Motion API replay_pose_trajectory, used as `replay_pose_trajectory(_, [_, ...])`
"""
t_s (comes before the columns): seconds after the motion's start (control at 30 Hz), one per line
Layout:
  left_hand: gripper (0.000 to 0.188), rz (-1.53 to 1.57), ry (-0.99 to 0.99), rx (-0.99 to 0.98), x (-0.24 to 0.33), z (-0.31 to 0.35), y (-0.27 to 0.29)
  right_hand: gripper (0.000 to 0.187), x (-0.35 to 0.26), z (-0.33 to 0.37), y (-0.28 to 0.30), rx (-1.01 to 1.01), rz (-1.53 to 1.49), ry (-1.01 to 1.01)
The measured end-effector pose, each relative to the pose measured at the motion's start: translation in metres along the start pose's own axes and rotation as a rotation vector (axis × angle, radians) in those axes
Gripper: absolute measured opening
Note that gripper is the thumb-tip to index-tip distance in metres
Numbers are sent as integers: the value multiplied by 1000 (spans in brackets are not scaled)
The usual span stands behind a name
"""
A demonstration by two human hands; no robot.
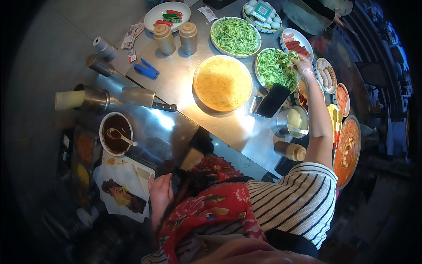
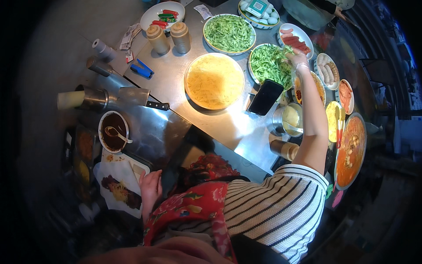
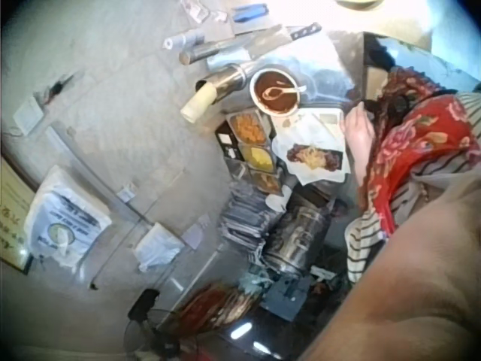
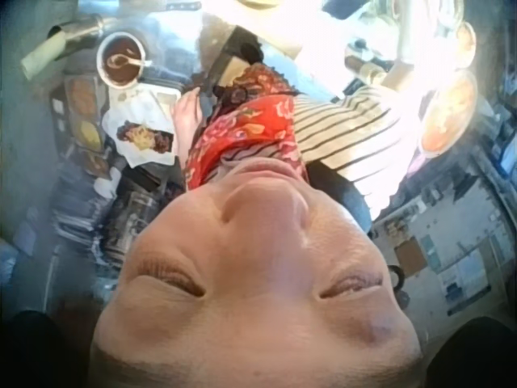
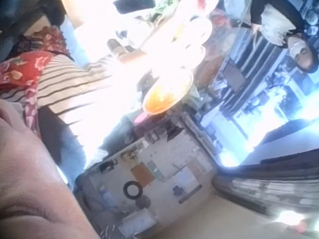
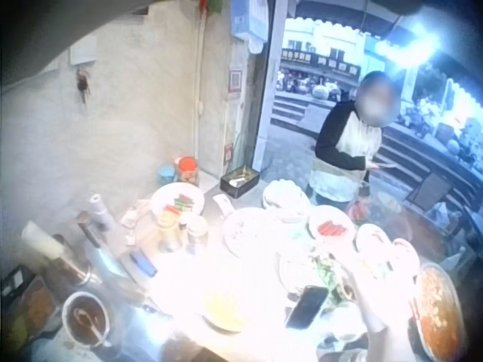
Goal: The person retrieves a fried chicken piece from a large pot of red sauce, places it on a tray, and layers shredded vegetables, sauces, and fried noodles on top. The person then folds the paper into a wrap, cuts it in half with a cleaver, and places the halves into a plastic bag for serving.
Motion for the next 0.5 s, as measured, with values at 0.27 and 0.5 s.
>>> replay_pose_trajectory(0.27, [28,38,-33,261,-25,82,24,35,-169,242,-210,-749,-141,508])
replay_pose_trajectory(0.5, [27,16,99,376,-78,204,35,27,-107,602,-520,-1518,247,577])
Point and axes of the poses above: each hand's wrist, its own z-axis away from the middle knuckle, its own y-axis out of the back of the hand, x = y × z, the point moved 9 cm from there along -z, towards the middle knuckle, and after that the axes turned 10 degrees about z, right-handed, at the moved point
